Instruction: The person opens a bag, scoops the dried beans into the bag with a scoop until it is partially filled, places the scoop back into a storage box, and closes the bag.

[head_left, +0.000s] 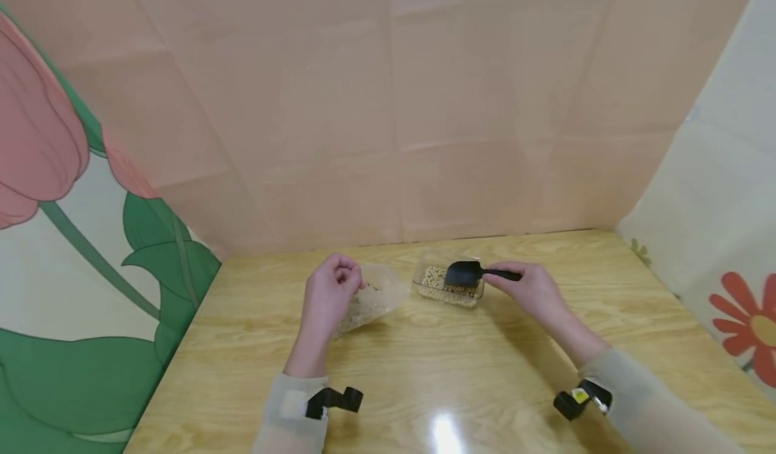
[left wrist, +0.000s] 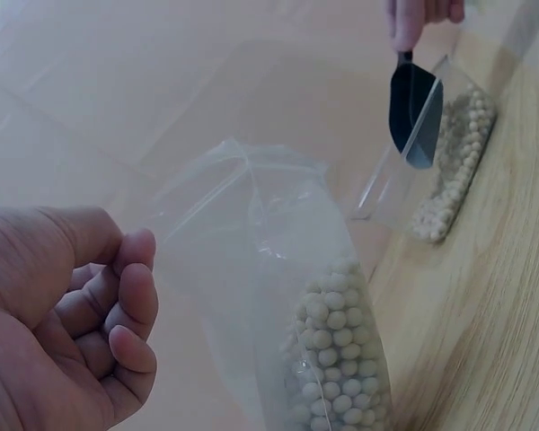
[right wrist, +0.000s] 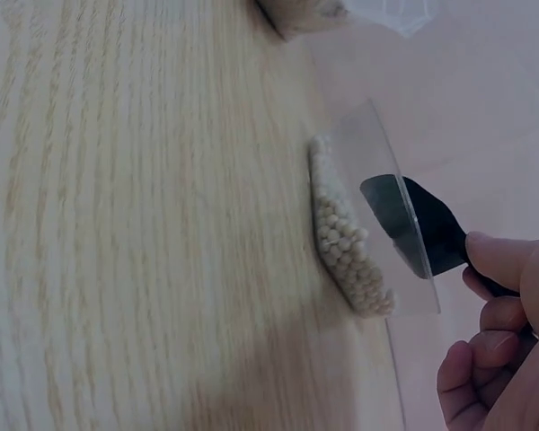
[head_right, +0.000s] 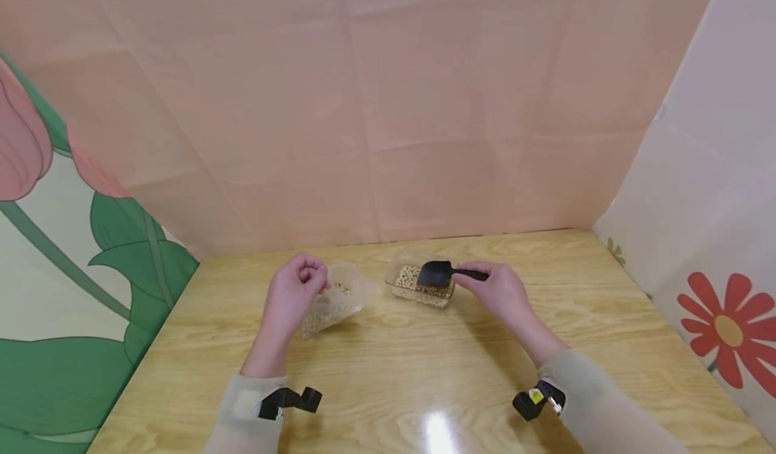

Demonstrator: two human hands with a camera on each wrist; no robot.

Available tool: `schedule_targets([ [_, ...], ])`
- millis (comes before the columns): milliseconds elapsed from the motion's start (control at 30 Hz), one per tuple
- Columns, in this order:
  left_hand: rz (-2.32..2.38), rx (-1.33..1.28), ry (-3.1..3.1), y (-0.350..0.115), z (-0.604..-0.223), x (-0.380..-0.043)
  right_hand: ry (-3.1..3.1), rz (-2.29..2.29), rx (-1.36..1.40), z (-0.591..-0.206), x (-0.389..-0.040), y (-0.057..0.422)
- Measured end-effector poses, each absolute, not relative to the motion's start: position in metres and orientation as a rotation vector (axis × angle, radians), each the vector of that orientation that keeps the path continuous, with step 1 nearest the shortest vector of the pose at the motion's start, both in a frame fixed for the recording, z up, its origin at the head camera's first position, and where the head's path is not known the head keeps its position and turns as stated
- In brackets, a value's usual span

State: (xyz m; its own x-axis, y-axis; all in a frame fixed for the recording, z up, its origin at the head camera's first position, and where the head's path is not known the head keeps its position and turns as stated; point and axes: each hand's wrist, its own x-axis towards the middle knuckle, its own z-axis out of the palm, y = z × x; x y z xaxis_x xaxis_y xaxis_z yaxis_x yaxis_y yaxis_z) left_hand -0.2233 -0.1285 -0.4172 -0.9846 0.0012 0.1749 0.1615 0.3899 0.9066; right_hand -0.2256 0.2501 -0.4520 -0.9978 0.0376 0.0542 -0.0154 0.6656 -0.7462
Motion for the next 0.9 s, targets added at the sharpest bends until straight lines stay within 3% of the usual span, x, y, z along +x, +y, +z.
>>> schedule_targets([
  [900, -1.677, -0.135, -2.457, -0.126, -0.415, -0.224, -2.852, 1.284, -0.001, -0.464, -0.231, 0.255],
])
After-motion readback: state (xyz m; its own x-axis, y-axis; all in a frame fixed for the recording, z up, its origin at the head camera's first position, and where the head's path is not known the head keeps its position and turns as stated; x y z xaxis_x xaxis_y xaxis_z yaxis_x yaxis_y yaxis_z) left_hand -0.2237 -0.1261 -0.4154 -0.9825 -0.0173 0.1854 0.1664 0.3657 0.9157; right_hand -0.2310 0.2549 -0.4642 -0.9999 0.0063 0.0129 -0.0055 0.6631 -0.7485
